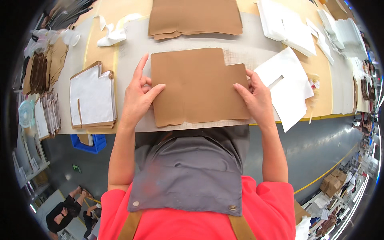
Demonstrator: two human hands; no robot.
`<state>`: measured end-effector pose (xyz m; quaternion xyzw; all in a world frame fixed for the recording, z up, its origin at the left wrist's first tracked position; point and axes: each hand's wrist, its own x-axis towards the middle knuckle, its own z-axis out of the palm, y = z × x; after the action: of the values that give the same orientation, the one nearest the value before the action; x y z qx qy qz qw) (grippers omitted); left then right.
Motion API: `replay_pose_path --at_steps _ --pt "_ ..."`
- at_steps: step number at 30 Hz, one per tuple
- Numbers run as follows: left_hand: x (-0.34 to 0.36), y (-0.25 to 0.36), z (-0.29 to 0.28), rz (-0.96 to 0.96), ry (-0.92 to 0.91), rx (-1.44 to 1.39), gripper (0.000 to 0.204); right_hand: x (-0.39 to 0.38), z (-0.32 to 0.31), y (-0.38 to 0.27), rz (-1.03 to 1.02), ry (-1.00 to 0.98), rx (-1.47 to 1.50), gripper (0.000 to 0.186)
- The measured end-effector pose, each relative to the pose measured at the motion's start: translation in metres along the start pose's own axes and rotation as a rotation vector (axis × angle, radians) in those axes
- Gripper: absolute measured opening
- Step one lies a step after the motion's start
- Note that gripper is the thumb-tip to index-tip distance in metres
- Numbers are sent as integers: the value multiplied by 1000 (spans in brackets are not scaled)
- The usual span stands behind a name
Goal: Applying glue and white lining material to brown leather workpieces on a workbench.
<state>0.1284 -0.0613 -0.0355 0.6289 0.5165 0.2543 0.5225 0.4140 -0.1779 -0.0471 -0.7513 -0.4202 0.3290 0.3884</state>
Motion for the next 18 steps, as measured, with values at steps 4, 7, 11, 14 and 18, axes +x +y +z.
replay_pose_path --at_steps 4,7,11,14,18 --pt "-3 -13 -6 74 53 218 73 -2 1 -7 -163 47 -209 54" --pt "-13 -2 -6 202 159 466 67 13 -48 4 -308 443 -463 52" --pt "-10 1 11 481 146 561 53 21 -181 47 -178 804 -780 53" --pt "-3 -6 30 635 17 552 46 32 -224 73 225 538 -198 63" --pt "-2 -18 41 630 -50 640 41 51 -226 79 390 227 -149 53"
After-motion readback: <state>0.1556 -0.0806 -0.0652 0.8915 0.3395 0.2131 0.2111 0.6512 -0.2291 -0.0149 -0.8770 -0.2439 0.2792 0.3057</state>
